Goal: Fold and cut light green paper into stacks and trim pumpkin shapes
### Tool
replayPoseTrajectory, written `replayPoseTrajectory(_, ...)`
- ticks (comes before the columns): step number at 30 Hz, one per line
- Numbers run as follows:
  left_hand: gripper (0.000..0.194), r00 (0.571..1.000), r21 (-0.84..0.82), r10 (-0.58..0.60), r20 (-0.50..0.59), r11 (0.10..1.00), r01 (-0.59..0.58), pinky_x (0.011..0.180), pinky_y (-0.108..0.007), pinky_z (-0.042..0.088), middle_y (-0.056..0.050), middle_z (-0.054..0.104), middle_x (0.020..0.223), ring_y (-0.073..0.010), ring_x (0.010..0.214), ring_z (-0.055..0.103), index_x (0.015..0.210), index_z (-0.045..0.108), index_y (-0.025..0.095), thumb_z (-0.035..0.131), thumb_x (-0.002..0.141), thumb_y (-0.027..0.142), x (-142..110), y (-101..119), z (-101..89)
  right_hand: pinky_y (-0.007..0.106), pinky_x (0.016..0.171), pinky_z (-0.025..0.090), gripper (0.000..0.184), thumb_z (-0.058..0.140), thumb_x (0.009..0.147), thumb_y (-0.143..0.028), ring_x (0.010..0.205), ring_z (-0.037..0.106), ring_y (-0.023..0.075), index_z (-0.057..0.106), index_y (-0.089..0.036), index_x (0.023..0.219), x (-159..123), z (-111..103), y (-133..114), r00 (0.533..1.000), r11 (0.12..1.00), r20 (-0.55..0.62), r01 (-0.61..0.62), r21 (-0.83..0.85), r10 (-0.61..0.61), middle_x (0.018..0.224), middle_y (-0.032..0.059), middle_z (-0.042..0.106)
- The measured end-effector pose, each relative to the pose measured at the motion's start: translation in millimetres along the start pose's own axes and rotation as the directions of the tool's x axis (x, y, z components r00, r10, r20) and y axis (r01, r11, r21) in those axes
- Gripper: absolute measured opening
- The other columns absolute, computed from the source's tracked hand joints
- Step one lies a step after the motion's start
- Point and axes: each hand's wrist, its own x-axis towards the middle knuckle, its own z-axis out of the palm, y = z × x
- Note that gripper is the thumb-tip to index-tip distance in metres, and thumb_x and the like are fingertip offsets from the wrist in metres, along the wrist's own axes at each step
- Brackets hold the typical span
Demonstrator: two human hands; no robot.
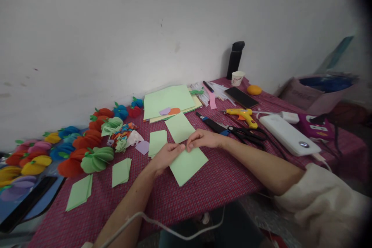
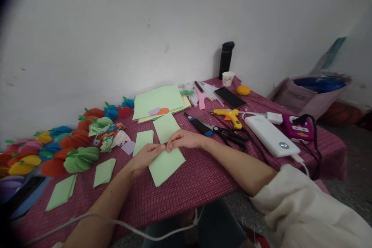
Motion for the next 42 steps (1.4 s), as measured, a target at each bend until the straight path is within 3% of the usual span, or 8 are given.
replayPoseTrajectory(7, 0.038, 0.998, -0.194, -0.055, -0.014, 0.98, 0.052, 0.054, -0.023, 0.039, -0.008, 0.065, 0.067, -0.0126, 0.054, 0.054, 0.081, 0.066, 0.01, 0.057, 0.068, 0.045, -0.7, -0.1, 1.8, 0.022, 0.066, 0.037, 0.019, 0.057, 0.069, -0.026, 0.067, 0.051, 0.01, 0.065, -0.012, 0.078, -1.1, -0.5, -2.6, 1.0, 1.0, -0.016, 0.009, 0.006, -0.009, 0.072, 0.0005, 0.061)
replayPoseTrajectory(17, 0.039, 0.999, -0.216, -0.036, 0.0, 0.976, 0.035, 0.057, -0.024, 0.041, -0.01, 0.065, 0.073, -0.0147, 0.059, 0.056, 0.086, 0.065, 0.009, 0.058, 0.068, 0.043, -2.5, 2.8, 1.1, 0.021, 0.056, 0.031, 0.016, 0.057, 0.069, -0.023, 0.056, 0.043, 0.0072, 0.063, -0.011, 0.077, -3.2, -1.6, -7.0, 0.999, 0.999, -0.029, 0.034, 0.015, -0.034, 0.061, -0.0025, 0.054)
replayPoseTrajectory(24, 0.037, 1.0, -0.163, -0.006, -0.007, 0.987, 0.005, 0.055, -0.024, 0.039, -0.007, 0.064, 0.069, -0.0142, 0.058, 0.055, 0.082, 0.065, 0.012, 0.057, 0.068, 0.044, -1.8, 1.1, 1.4, 0.02, 0.055, 0.029, 0.015, 0.055, 0.069, -0.021, 0.056, 0.041, 0.0072, 0.063, -0.012, 0.077, -2.9, -1.5, -6.2, 0.999, 0.999, -0.031, 0.039, 0.024, -0.038, 0.061, -0.0024, 0.053)
replayPoseTrajectory(32, 0.038, 0.993, -0.016, 0.08, -0.088, 0.997, -0.081, 0.047, -0.021, 0.032, -0.002, 0.058, 0.059, -0.0114, 0.05, 0.047, 0.073, 0.063, 0.012, 0.057, 0.064, 0.048, -0.8, 0.3, 4.1, 0.02, 0.055, 0.028, 0.014, 0.056, 0.068, -0.02, 0.056, 0.04, 0.0071, 0.063, -0.011, 0.077, -1.6, -2.6, -4.4, 0.999, 0.999, -0.029, 0.041, 0.031, -0.04, 0.061, -0.0028, 0.053)
replayPoseTrajectory(42, 0.037, 0.997, 0.036, 0.068, -0.044, 0.997, -0.067, 0.047, -0.019, 0.03, -0.001, 0.056, 0.061, -0.0088, 0.051, 0.044, 0.076, 0.06, 0.012, 0.053, 0.069, 0.048, 2.3, -2.7, 5.6, 0.02, 0.053, 0.027, 0.016, 0.056, 0.069, -0.024, 0.054, 0.038, 0.0063, 0.062, -0.01, 0.075, -2.6, 0.3, -7.2, 1.0, 1.0, -0.018, 0.013, -0.019, -0.014, 0.058, -0.003, 0.05)
